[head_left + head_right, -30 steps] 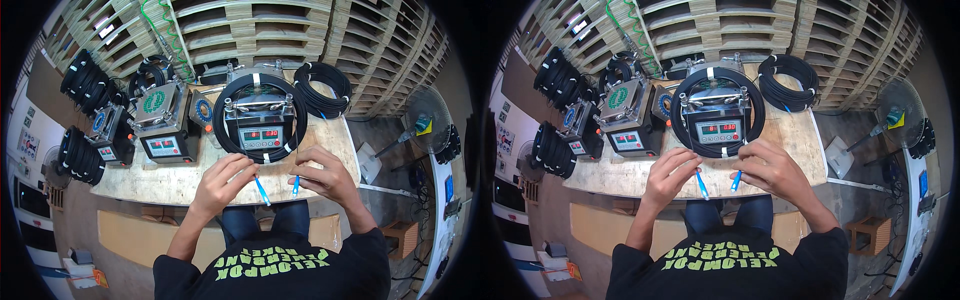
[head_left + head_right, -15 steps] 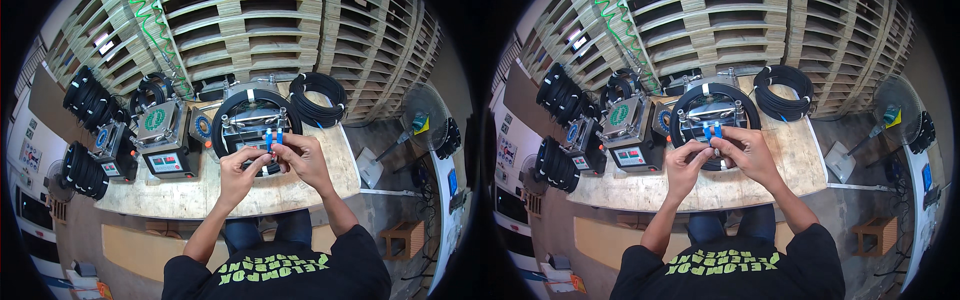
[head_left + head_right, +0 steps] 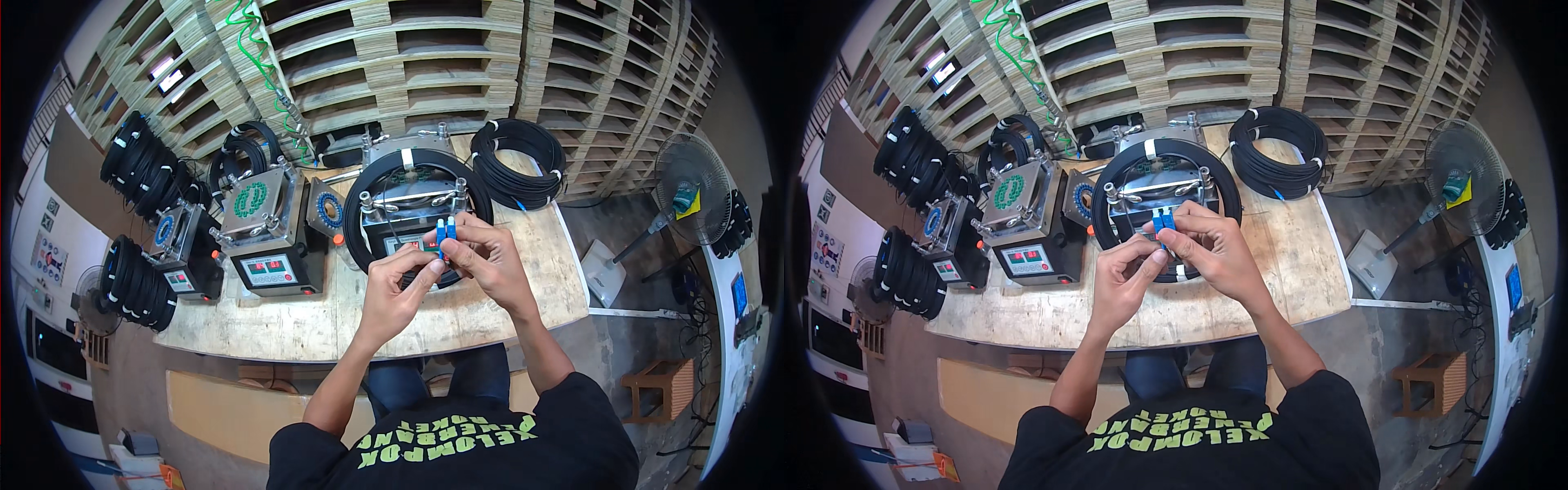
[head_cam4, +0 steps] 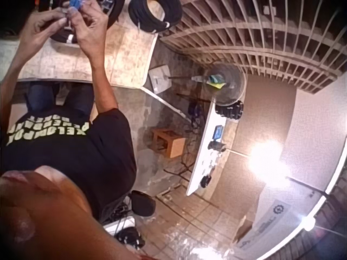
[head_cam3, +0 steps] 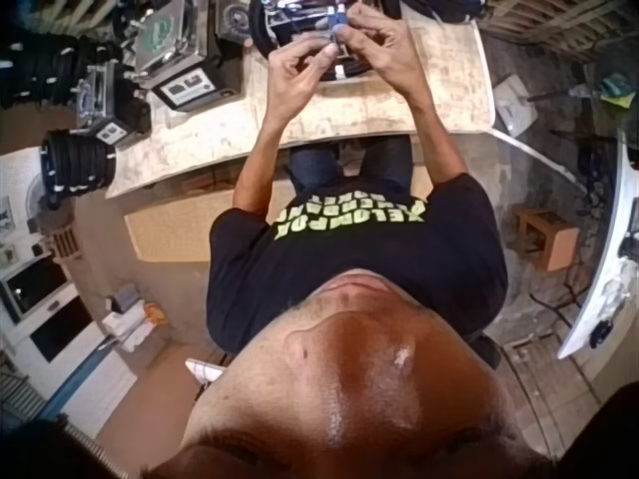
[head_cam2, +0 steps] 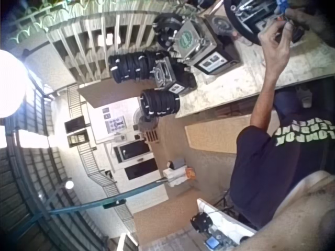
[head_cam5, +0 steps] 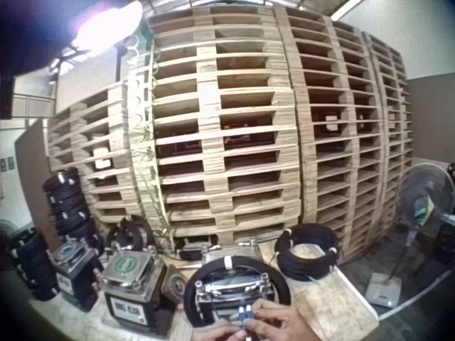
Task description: The person places a coil of cable into an industrial machine by hand.
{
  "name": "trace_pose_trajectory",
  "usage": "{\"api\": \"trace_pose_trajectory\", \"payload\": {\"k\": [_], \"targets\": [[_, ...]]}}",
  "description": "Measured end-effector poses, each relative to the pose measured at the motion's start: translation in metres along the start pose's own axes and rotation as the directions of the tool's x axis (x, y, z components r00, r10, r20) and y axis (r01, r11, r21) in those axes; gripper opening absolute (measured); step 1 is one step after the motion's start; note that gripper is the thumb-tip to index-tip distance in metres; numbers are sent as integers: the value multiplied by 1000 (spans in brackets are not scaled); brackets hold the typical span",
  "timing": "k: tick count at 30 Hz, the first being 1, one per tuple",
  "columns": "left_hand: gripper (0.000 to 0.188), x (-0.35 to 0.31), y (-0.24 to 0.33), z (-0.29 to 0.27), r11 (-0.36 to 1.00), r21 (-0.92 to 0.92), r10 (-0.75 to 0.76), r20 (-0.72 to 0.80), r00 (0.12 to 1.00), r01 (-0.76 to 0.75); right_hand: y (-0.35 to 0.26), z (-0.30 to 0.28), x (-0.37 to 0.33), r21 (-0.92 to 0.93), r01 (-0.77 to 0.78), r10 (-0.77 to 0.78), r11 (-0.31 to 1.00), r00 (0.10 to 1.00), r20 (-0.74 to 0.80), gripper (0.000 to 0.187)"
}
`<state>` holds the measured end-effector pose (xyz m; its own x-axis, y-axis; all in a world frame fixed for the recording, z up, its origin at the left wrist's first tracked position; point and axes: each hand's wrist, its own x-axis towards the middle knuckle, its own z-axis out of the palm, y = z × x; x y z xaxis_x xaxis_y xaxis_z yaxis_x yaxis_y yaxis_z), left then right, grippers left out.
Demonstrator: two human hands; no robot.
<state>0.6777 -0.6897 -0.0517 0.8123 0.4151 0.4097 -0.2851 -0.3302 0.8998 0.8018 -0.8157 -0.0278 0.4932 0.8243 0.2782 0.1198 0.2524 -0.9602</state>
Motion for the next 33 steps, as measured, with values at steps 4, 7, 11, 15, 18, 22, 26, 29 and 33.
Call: {"api": "trace_pose_trajectory", "payload": {"k": [4,7,11,15,18,22,26,29,33], "targets": [[17,-3,-2,0,978,-85,-190,44,981,193,14,-1,0,12,62,-62,998,998,-25,24],[27,-1,0,6,999,-44,-16,-98,995,12,25,7,-2,69,148,-144,987,988,-63,26],[31,16,3,-3,985,49,172,-155,973,-166,31,13,-9,173,-10,21,985,998,-60,27],[13,20,18,-4,992,-124,-22,-43,999,17,31,18,-8,237,26,-17,971,999,-39,23],[14,22,18,-4,968,-250,-42,-15,999,37,36,17,-9,252,6,3,968,999,-38,22],[14,23,11,0,977,-208,-57,-57,997,44,42,19,-11,264,-8,26,965,997,-67,21],[15,21,18,9,959,-205,-222,-123,967,194,44,25,-11,222,2,30,975,989,-142,21],[16,21,16,15,972,-192,-173,-177,969,139,42,26,-10,214,14,25,977,984,-178,21],[19,27,6,17,977,-211,-82,-338,938,9,47,26,-11,176,-2,29,984,988,-153,21]]}}
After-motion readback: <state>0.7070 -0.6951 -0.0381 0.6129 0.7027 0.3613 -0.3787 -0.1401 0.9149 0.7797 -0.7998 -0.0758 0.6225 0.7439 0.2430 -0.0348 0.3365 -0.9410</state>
